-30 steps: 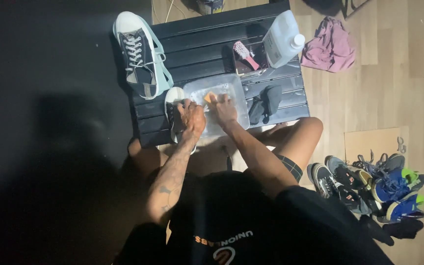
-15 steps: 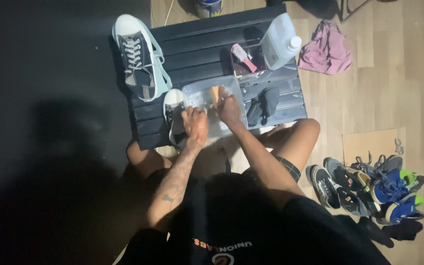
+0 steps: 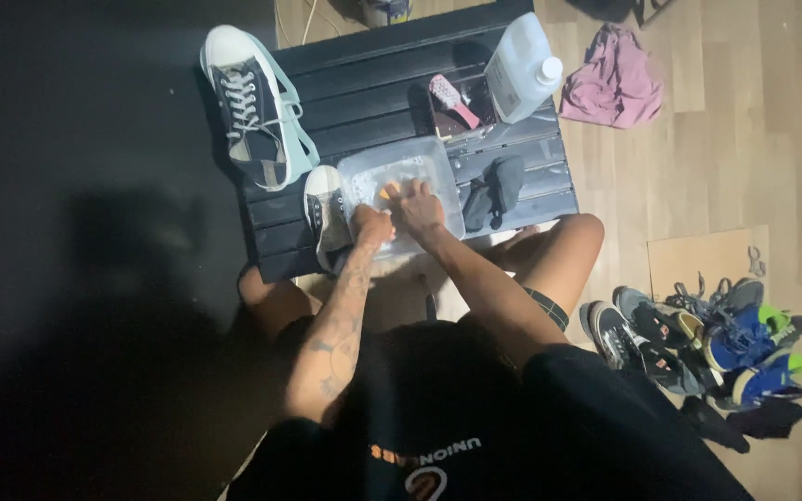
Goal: Cleaning shoe laces by dipping and agitating them in a container of soapy water.
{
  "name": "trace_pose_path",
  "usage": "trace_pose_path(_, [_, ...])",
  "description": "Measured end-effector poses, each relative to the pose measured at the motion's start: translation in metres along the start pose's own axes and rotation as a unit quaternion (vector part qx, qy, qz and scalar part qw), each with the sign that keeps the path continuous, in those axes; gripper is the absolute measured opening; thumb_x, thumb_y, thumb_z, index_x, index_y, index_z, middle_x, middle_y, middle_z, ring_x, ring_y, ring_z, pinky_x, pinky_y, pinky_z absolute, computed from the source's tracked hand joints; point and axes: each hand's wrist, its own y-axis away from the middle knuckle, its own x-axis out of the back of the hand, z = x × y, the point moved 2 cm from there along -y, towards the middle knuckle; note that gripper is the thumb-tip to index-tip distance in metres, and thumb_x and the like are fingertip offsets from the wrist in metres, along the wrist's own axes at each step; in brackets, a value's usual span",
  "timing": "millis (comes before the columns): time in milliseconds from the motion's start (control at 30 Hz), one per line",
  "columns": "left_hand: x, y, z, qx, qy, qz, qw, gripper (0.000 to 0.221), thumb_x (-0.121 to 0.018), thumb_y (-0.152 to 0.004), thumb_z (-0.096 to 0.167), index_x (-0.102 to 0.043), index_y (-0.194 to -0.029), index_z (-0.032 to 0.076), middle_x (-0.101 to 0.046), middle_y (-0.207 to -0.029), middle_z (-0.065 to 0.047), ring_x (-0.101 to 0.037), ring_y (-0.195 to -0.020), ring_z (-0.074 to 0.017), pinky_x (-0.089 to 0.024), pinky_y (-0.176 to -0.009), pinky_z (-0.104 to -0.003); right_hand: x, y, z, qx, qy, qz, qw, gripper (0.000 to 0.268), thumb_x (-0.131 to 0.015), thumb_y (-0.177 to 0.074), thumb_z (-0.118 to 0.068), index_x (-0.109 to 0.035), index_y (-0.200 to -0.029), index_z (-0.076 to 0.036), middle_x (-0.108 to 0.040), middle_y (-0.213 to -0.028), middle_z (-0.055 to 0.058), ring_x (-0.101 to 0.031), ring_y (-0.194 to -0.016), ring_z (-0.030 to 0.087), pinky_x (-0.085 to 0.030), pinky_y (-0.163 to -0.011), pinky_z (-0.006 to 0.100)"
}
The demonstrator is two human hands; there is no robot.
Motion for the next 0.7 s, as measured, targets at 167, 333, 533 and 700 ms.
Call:
trace_pose_path(167, [0.091,0.129,0.017,0.029,0.197,0.050,0.979,0.036,-0.061,-0.095,0.020,-0.061,-0.119,-0.007,-0.072,-0.112,-0.029,-0.072,-0.107,-0.0373,-0.062,-0.083,-0.044,0.000,-0.005,0.003,-0.013,0.054,0.005,0.998,0.034,-0.053,-0.105,-0.030,-0.069,-0.132,-0.016,-0.047,-0.138,0.013,-0.050,-0.132,0.030,-0.060,-0.089,0.032])
trace_pose_path(333, [0.111,0.176,0.016,0.017,0.275,0.032,0.961,0.022,-0.056,-0.095,0.011,-0.076,-0.102,0.003,-0.073,-0.070,-0.021,-0.075,-0.059,-0.0270,-0.064,-0.048,-0.036,-0.038,-0.039,0.017,-0.005,-0.050,-0.026,0.998,0.041,-0.050,-0.107,-0.027,-0.050,-0.148,-0.032,-0.047,-0.135,0.015,-0.052,-0.129,0.033,-0.060,-0.092,0.039])
trace_pose_path(533, [0.125,0.208,0.022,-0.015,0.293,0.080,0.953,0.019,-0.056,-0.094,0.004,-0.074,-0.095,-0.001,-0.072,-0.092,-0.028,-0.074,-0.084,-0.0428,-0.057,-0.053,-0.049,-0.022,-0.038,0.037,-0.014,-0.377,0.012,0.926,0.044,-0.056,-0.102,-0.015,-0.053,-0.146,-0.008,-0.062,-0.128,0.025,-0.062,-0.121,0.042,-0.055,-0.100,0.048])
trace_pose_path(700, [0.153,0.217,0.019,-0.038,0.278,0.137,0.950,0.024,-0.053,-0.098,0.009,-0.075,-0.095,-0.001,-0.074,-0.089,-0.026,-0.075,-0.086,-0.0360,-0.059,-0.068,-0.043,-0.042,-0.048,0.052,-0.102,-0.691,0.064,0.712,0.044,-0.056,-0.101,-0.028,-0.055,-0.132,0.004,-0.057,-0.103,0.022,-0.063,-0.087,0.035,-0.053,-0.081,0.044])
